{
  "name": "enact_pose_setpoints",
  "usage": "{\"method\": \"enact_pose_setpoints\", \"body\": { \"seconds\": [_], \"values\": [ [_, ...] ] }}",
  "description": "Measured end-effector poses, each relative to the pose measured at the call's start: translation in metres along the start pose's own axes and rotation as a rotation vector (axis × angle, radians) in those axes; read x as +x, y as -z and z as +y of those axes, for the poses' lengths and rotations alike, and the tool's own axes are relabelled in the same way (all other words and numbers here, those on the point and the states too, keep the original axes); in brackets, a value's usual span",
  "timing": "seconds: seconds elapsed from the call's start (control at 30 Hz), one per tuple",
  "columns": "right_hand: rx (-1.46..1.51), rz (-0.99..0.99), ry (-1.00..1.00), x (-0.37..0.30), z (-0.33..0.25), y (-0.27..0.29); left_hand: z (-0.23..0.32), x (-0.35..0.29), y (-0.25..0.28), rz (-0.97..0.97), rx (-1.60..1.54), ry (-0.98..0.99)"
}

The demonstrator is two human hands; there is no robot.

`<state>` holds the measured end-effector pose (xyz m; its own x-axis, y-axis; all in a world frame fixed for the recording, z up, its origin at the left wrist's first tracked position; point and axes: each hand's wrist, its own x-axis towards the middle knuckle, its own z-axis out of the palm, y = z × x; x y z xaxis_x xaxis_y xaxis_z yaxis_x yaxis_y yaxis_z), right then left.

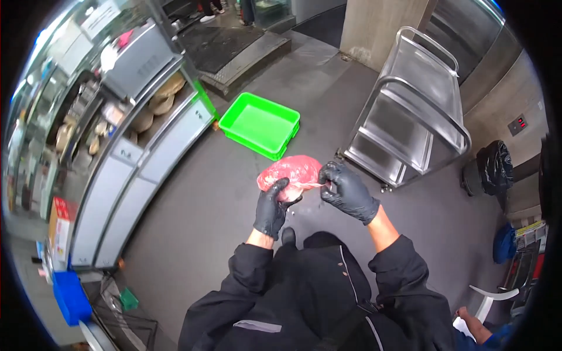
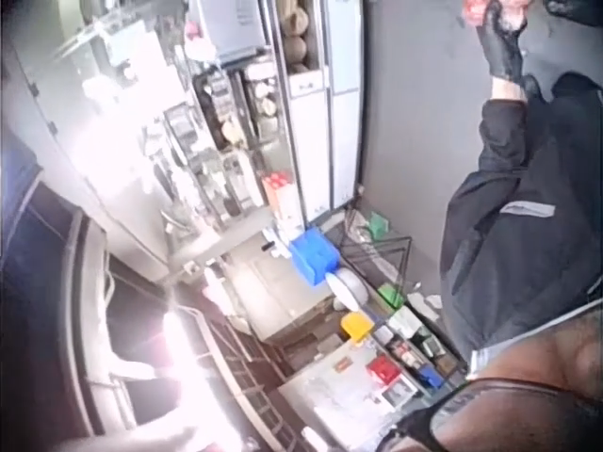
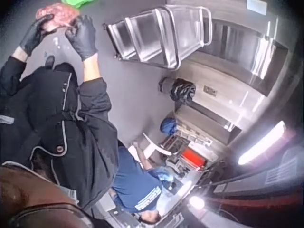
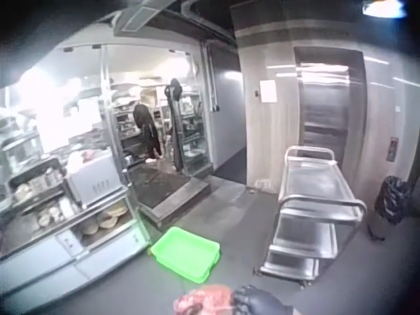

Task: Tenderizing pieces of raw meat with a meat mallet on a cutting board.

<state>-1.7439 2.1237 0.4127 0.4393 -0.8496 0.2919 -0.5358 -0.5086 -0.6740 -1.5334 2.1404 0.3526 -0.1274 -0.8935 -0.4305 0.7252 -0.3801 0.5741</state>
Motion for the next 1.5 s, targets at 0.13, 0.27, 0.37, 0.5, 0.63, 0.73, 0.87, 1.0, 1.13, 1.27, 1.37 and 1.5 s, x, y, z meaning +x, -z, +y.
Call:
{"method": "enact_pose_setpoints", "body": {
  "seconds": [0.13, 0.27, 0.37, 0.5, 0.63, 0.73, 0.87, 1.0, 1.13, 1.27, 1.37, 1.5],
  "values": [
    [0.344, 0.035, -0.244, 0.106, 0.11, 0.056, 0.04, 0.178, -0.072, -0.097, -0.165, 0.046],
    [0.799, 0.464, -0.327, 0.213, 0.249, 0.1, 0.075, 0.34, -0.137, -0.173, -0.168, 0.062],
    [0.827, 0.766, -0.311, 0.306, 0.345, 0.133, 0.098, 0.435, -0.205, -0.203, -0.163, 0.077],
    [0.889, 0.558, -0.237, 0.428, 0.416, 0.187, 0.145, 0.56, -0.251, -0.176, -0.326, 0.089],
    [0.593, 0.263, -0.098, 0.554, 0.485, 0.219, 0.19, 0.683, -0.273, -0.164, -0.421, 0.064],
    [0.199, -0.016, 0.005, 0.66, 0.51, 0.238, 0.228, 0.782, -0.278, -0.107, -0.412, 0.033],
    [-0.005, -0.125, 0.146, 0.809, 0.581, 0.248, 0.283, 0.934, -0.296, -0.111, -0.445, 0.003],
    [0.442, 0.017, -0.102, 0.968, 0.659, 0.23, 0.36, 1.063, -0.31, -0.107, -0.446, 0.05],
    [0.406, 0.091, 0.022, 1.142, 0.691, 0.215, 0.459, 1.147, -0.316, -0.17, -0.461, 0.002],
    [0.368, -0.181, 0.153, 1.296, 0.707, 0.173, 0.547, 1.24, -0.263, -0.047, -0.582, -0.217],
    [0.341, -0.457, 0.169, 1.402, 0.752, 0.12, 0.621, 1.311, -0.248, 0.112, -0.669, -0.309],
    [0.406, -0.429, 0.251, 1.562, 0.796, 0.063, 0.735, 1.428, -0.197, -0.542, -0.731, -0.466]
  ]
}}
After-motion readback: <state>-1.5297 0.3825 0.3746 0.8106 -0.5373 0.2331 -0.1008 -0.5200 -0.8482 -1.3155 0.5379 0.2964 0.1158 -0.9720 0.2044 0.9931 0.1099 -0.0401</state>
